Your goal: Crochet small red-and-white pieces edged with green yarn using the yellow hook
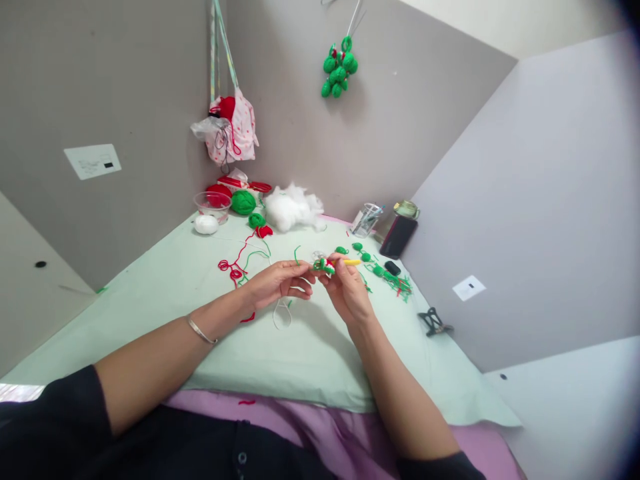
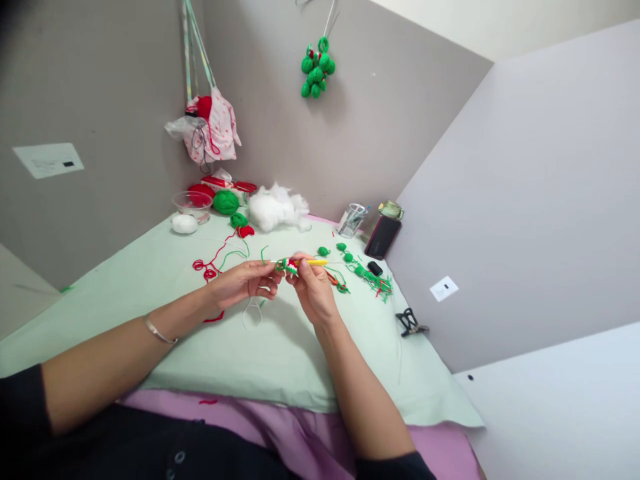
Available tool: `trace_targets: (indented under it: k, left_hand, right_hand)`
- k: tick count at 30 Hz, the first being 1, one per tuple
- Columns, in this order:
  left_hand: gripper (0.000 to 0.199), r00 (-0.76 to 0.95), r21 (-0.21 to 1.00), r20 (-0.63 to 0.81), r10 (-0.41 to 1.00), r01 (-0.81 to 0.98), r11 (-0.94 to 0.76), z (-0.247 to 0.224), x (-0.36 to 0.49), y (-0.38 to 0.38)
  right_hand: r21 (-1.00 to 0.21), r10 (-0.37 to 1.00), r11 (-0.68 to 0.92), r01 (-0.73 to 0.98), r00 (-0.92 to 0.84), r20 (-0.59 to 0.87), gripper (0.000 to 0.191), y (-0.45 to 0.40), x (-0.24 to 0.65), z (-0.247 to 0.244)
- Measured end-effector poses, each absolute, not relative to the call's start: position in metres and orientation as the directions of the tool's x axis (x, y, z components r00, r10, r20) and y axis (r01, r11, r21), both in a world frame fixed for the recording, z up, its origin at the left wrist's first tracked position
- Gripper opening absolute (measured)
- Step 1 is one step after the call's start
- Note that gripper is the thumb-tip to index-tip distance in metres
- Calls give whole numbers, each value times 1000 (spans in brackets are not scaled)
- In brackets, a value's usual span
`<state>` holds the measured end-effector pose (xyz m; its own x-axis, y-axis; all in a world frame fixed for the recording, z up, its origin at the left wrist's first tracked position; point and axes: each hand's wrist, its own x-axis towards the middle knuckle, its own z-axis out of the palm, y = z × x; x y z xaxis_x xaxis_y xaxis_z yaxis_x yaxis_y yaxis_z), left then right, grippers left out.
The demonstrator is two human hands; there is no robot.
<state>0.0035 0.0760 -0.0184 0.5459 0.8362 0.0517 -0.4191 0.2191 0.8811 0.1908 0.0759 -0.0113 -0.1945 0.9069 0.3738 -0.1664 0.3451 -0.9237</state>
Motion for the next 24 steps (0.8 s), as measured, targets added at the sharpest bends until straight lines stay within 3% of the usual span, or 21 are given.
trace_targets:
  k: [11,18,21,24]
  left_hand:
    - [25,300,955,55,952,-294,37,-21,-9,96]
    - [24,-108,868,163,981,-456,-194,-9,-14,95]
    - [30,6,838,167,986,-528,-139,-3,0,78]
    - [43,217,818,107,970,-573,37,1,11,64]
  right_hand:
    - [-933,920,292,-210,-203,334,46,72,198,-4]
    - [-923,920,320,-212,-164,357,38,70,195,-3]
    - [-920,921,330,-213,-141,363,36,70,190,-4]
    - [-916,922,340,-215,-114,369,35,71,188,-6]
